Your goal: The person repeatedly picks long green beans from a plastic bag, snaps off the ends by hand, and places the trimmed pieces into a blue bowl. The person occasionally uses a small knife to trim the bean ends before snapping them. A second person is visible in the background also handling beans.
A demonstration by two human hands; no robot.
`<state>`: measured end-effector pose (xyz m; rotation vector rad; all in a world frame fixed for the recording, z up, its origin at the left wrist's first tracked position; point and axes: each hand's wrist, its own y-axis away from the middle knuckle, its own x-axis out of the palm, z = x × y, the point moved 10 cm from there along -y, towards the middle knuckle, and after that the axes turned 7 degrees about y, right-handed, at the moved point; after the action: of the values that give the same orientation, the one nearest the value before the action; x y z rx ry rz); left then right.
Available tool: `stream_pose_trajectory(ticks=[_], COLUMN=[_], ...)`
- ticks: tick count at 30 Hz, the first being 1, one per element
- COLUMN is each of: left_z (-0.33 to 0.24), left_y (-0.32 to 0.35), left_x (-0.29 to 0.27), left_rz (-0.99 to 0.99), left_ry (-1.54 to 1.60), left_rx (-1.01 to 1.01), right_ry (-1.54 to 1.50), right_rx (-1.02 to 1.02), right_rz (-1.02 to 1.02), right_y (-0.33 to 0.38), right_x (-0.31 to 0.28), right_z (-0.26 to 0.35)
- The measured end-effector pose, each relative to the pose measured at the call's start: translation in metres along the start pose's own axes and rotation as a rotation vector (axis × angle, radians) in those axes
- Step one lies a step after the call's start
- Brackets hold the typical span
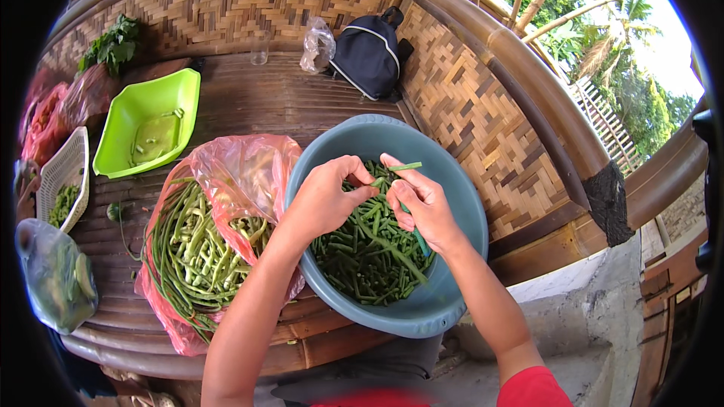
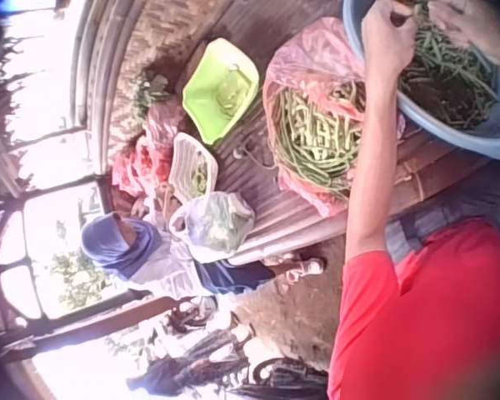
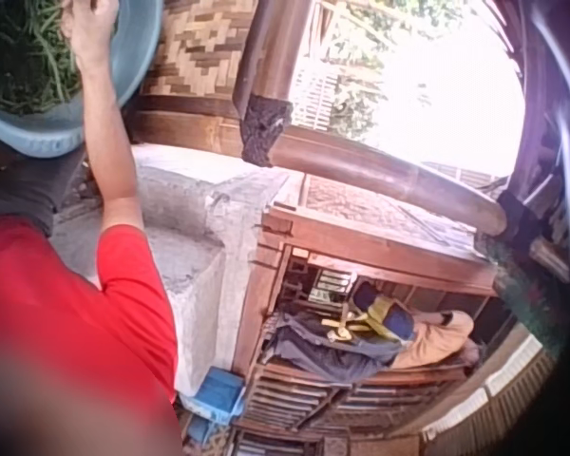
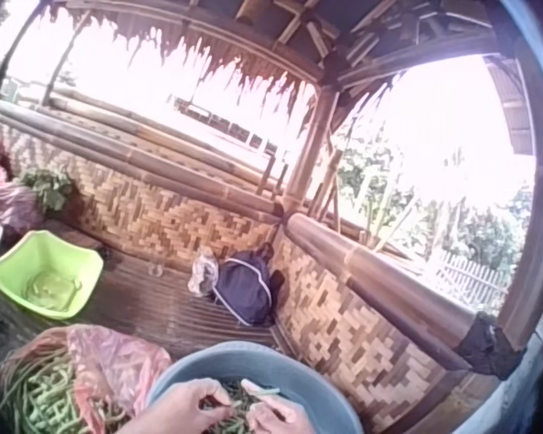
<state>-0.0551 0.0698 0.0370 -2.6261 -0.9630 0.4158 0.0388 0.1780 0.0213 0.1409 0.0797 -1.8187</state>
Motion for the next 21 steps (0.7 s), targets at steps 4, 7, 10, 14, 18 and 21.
stream_pose_trajectory(ticks=[4,7,10,14,18,21], left_z=[0.003,0.005,0.000,0.001,0.001,0.002], left_y=[0.000,-0.001,0.000,0.000,0.001,0.001], left_x=[-0.003,0.000,0.004,0.010,0.018,0.019], left_rz=[-0.035,-0.017,0.038,0.130,0.200,0.205], left_ry=[-0.015,0.132,0.212,0.224,0.248,0.238], left_rx=[-0.046,-0.070,-0.025,-0.049,-0.080,-0.091], right_ry=[-0.047,-0.020,-0.020,0.015,-0.027,-0.063], right_rx=[-0.032,-0.002,0.009,-0.067,-0.186,-0.222], right_rz=[0.033,0.103,0.132,0.108,-0.002,-0.104], right_y=[0.003,0.004,0.003,0.002,0.001,0.003], right_x=[0.002,0.010,0.013,0.011,-0.001,-0.014], right_z=[0.006,0.002,-0.002,0.002,0.014,0.019])
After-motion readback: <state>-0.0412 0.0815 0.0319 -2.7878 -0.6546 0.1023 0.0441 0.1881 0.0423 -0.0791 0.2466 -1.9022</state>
